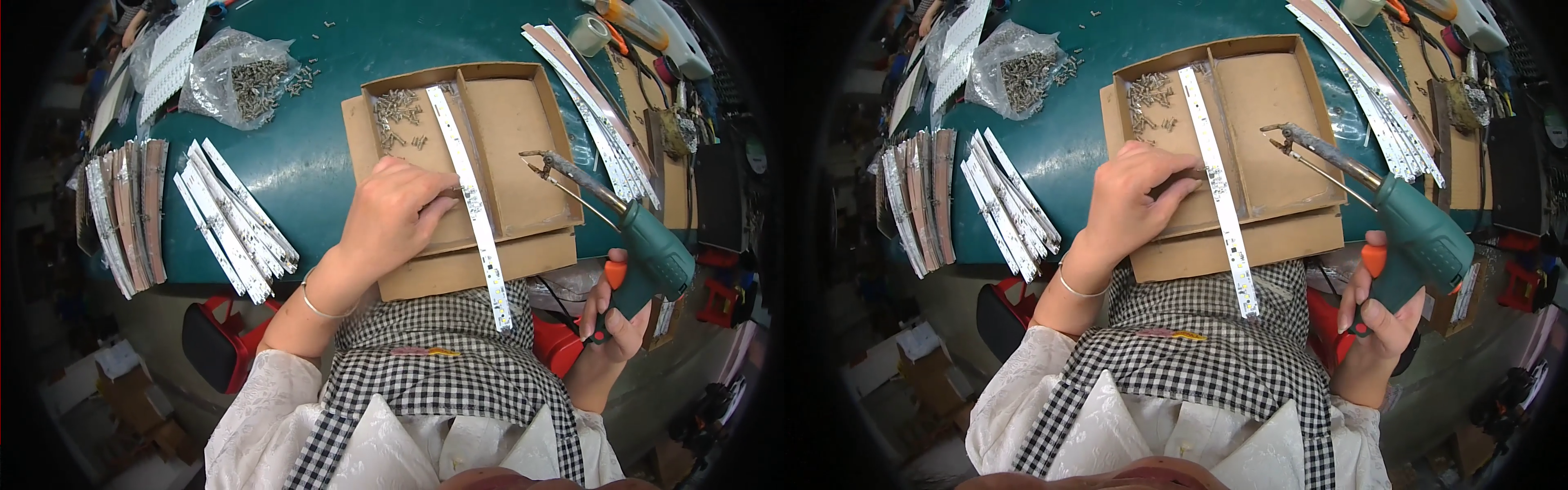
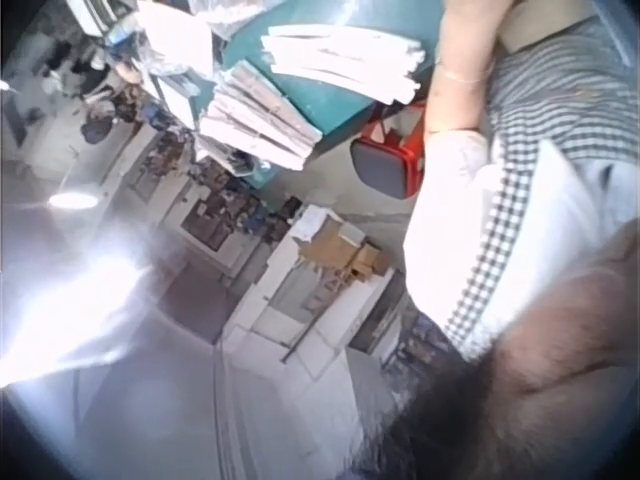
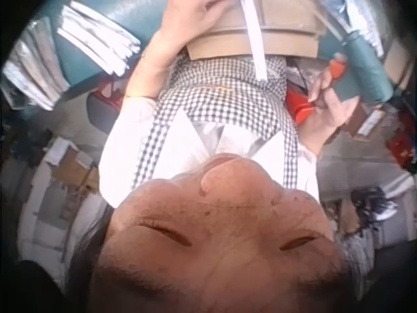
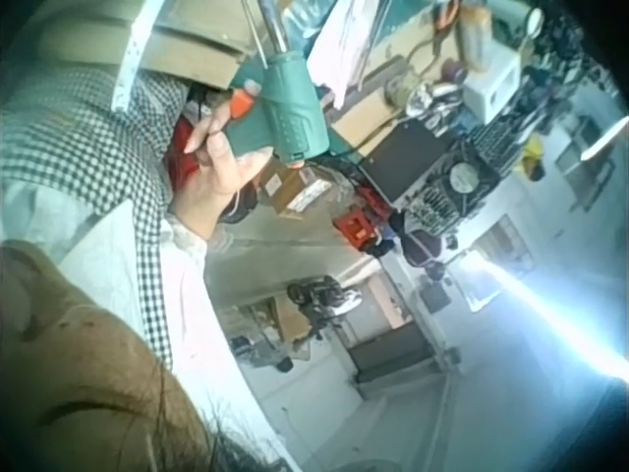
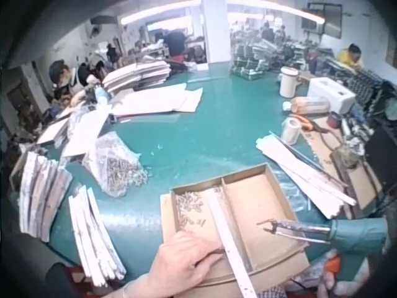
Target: The person picks up LED strips from the table and positions them inside a cardboard box. The person then attaches small components onto the LED strips using a handheld hot tool.
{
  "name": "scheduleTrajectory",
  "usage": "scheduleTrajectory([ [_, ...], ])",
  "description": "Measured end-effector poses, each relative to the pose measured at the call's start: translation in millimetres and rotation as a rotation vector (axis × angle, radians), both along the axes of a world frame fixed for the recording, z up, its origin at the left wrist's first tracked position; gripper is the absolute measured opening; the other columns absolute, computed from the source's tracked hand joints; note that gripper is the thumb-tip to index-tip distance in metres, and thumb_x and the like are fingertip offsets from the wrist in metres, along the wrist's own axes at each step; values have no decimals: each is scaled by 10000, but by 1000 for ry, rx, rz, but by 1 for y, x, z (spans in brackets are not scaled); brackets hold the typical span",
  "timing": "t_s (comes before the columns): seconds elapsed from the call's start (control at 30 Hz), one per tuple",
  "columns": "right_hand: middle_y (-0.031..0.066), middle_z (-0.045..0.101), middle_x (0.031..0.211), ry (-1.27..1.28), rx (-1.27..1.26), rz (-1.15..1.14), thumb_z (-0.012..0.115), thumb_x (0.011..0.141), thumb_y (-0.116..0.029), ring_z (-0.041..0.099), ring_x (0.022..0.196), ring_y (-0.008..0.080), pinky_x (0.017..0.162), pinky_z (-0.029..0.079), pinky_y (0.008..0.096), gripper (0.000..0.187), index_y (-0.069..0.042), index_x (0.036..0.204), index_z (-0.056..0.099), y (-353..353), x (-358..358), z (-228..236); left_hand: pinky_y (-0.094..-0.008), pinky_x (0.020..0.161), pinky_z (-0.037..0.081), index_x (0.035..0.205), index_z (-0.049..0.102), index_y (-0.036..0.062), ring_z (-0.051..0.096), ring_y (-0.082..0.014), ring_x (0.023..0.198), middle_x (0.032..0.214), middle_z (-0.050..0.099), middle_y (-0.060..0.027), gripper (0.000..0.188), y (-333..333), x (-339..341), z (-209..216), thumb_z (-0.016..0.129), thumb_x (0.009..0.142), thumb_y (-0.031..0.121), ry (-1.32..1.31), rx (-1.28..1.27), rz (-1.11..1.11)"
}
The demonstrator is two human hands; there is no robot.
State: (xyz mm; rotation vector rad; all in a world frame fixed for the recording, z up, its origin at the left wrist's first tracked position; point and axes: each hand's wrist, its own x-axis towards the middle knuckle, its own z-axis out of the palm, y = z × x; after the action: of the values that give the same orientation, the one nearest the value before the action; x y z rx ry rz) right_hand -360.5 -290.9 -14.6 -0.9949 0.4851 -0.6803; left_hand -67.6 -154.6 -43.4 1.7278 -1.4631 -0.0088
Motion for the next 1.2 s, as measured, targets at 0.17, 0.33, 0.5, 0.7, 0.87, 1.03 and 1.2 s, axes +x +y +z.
scheduleTrajectory([
  [0.17,116,513,826,-40,-83,-92,754,780,-108,536,492,177,395,468,254,761,150,1368,345,-3,-7,1,-351,705,485,931,720,61,653,-250,752,873,714,-86,277,16,-9,29,778,665,9,-138,-2,-5],
  [0.33,68,482,877,136,-435,-349,669,772,66,563,640,151,510,468,228,688,70,1397,379,-21,15,5,-378,786,461,1056,686,60,596,-255,952,1128,680,-64,331,15,-38,42,680,727,84,-188,92,-427],
  [0.5,87,637,996,353,-876,-593,687,828,92,636,851,166,755,510,293,456,14,1250,533,-82,18,-27,-360,847,447,1092,697,65,589,-236,978,1140,679,-22,324,2,-46,45,632,785,144,-324,165,-551],
  [0.7,225,642,1156,979,-1546,-621,755,790,-56,623,1074,395,905,489,431,577,-33,1318,526,-134,44,-4,-368,825,464,987,703,40,585,-207,913,972,646,-36,302,23,-47,43,652,715,159,-447,64,-524],
  [0.87,209,619,1214,1077,-1420,-387,756,805,-73,601,1128,370,954,461,394,614,-23,1358,495,-160,13,-20,-390,831,495,954,692,5,581,-207,855,979,646,-70,308,72,-35,77,641,695,165,-463,84,-409],
  [1.03,211,604,1220,1054,-1310,-325,744,824,-72,590,1122,374,957,445,383,620,-23,1375,465,-174,9,-33,-363,779,503,954,694,40,598,-205,838,1026,673,-65,218,133,4,88,644,760,128,-531,187,-129],
  [1.2,224,601,1227,973,-1445,-334,677,895,-77,594,1125,378,948,451,389,535,-21,1380,458,-179,11,-35,-337,743,501,921,717,86,620,-190,825,974,712,-13,203,179,48,84,661,730,44,-550,288,139],
])
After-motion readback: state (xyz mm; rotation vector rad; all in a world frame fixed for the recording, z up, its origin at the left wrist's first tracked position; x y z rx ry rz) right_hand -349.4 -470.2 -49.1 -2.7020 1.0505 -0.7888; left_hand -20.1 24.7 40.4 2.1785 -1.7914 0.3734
